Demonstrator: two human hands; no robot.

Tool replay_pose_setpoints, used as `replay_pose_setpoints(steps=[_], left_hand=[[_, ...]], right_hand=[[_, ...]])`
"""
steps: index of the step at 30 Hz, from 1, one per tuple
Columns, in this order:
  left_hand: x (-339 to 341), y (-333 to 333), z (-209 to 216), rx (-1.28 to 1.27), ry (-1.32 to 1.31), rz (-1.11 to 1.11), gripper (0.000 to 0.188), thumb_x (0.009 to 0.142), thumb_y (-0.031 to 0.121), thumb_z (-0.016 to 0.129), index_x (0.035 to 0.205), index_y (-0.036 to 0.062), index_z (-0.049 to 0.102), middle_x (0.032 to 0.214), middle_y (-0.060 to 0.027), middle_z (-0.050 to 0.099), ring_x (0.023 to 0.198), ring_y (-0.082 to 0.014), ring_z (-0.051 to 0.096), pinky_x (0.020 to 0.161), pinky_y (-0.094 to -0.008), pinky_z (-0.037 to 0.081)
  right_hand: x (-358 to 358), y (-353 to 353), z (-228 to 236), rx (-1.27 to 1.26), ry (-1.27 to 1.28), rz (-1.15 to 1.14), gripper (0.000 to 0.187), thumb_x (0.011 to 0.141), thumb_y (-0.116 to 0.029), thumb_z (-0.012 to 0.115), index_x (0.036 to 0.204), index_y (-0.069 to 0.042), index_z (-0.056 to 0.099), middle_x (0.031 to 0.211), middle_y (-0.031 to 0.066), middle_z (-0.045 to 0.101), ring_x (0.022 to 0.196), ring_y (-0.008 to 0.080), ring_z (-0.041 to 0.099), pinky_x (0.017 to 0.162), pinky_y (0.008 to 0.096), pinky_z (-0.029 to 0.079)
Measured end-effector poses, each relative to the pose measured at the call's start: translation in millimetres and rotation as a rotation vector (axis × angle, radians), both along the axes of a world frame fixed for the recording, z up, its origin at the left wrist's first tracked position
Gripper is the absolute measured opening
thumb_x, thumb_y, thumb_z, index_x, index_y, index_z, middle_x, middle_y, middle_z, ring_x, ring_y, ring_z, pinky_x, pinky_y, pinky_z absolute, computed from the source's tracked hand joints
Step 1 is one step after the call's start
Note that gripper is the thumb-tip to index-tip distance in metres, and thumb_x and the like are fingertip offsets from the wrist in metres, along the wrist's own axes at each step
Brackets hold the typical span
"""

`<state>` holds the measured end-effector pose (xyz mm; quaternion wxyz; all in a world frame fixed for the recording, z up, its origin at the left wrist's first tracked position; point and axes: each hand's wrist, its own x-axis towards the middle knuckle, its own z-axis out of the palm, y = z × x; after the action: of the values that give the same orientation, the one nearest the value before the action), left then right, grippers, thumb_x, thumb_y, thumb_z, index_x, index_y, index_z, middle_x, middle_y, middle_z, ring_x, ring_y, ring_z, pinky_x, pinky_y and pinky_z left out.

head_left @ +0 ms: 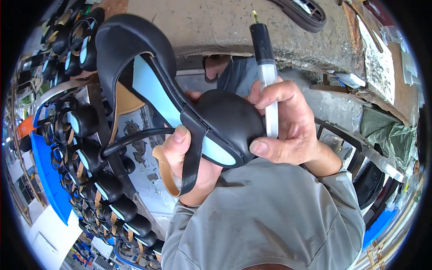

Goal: The person uses a syringe to apply adhesive along the seams of black sandals. They repeatedly pick up sandals from a nearby rack, apply glue to the upper and sole edges, and place them back on the rack.

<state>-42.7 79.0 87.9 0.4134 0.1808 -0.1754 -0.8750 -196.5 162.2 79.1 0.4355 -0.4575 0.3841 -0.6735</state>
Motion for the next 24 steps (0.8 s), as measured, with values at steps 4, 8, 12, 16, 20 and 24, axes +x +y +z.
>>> replay_pose_setpoints(steps=[4,8,12,16,20,24], left_hand=[[-12.5,16.7,13.8,-0.137,-0.123,0.245,0.053,0.090,0.037,0.050,0.123,-0.0032,0.048,0.115,-0.0157,0.059,0.104,-0.0283,0.058,0.092,-0.0434,0.046],[-7.8,23.0,-21.8,-1.052,-0.691,0.625,0.063,0.086,0.031,0.060,0.135,-0.0021,0.036,0.122,-0.0153,0.052,0.111,-0.0283,0.051,0.097,-0.0404,0.040],[10.0,10.6,-51.5,-1.301,-0.749,0.465,0.077,0.075,0.023,0.075,0.137,0.0000,0.035,0.128,-0.0205,0.046,0.119,-0.0347,0.045,0.098,-0.0411,0.037],[67.6,-41.4,-78.9,-0.553,-0.488,-0.138,0.059,0.089,0.041,0.056,0.127,-0.0031,0.047,0.121,-0.0211,0.057,0.116,-0.0323,0.053,0.099,-0.0425,0.041],[95.2,-82.1,-42.1,-0.368,0.019,-0.687,0.073,0.094,0.056,0.040,0.132,-0.0062,0.042,0.126,-0.0205,0.055,0.119,-0.0291,0.052,0.104,-0.0386,0.036],[49.3,-72.6,20.9,-0.852,-0.467,-0.962,0.052,0.086,0.023,0.067,0.126,-0.0040,0.049,0.118,-0.0111,0.059,0.110,-0.0157,0.053,0.096,-0.0307,0.040]], right_hand=[[5.3,9.7,5.1,-0.004,-0.038,-0.080,0.070,0.068,-0.019,0.086,0.120,-0.009,0.039,0.122,0.0085,0.041,0.113,0.0179,0.046,0.097,0.0364,0.039],[34.4,-1.8,10.2,0.018,-0.174,-0.268,0.072,0.066,-0.013,0.086,0.118,-0.011,0.036,0.121,0.0069,0.042,0.111,0.0159,0.046,0.095,0.0335,0.040],[8.3,-19.2,23.2,0.026,-0.335,-0.305,0.060,0.069,-0.001,0.077,0.115,-0.010,0.039,0.106,0.0034,0.048,0.100,0.0135,0.050,0.088,0.0295,0.042],[-44.3,-26.8,34.3,0.102,-0.207,-0.186,0.059,0.066,-0.007,0.079,0.112,-0.011,0.043,0.101,0.0003,0.045,0.092,0.0107,0.047,0.078,0.0243,0.040],[-51.8,-39.5,45.3,0.216,0.044,-0.029,0.058,0.065,-0.010,0.079,0.111,-0.011,0.044,0.095,-0.0029,0.042,0.085,0.0080,0.043,0.075,0.0221,0.036],[-49.7,-54.0,41.4,0.288,0.282,-0.013,0.055,0.064,-0.012,0.079,0.108,-0.012,0.045,0.089,-0.0041,0.039,0.075,0.0064,0.039,0.065,0.0219,0.032]])
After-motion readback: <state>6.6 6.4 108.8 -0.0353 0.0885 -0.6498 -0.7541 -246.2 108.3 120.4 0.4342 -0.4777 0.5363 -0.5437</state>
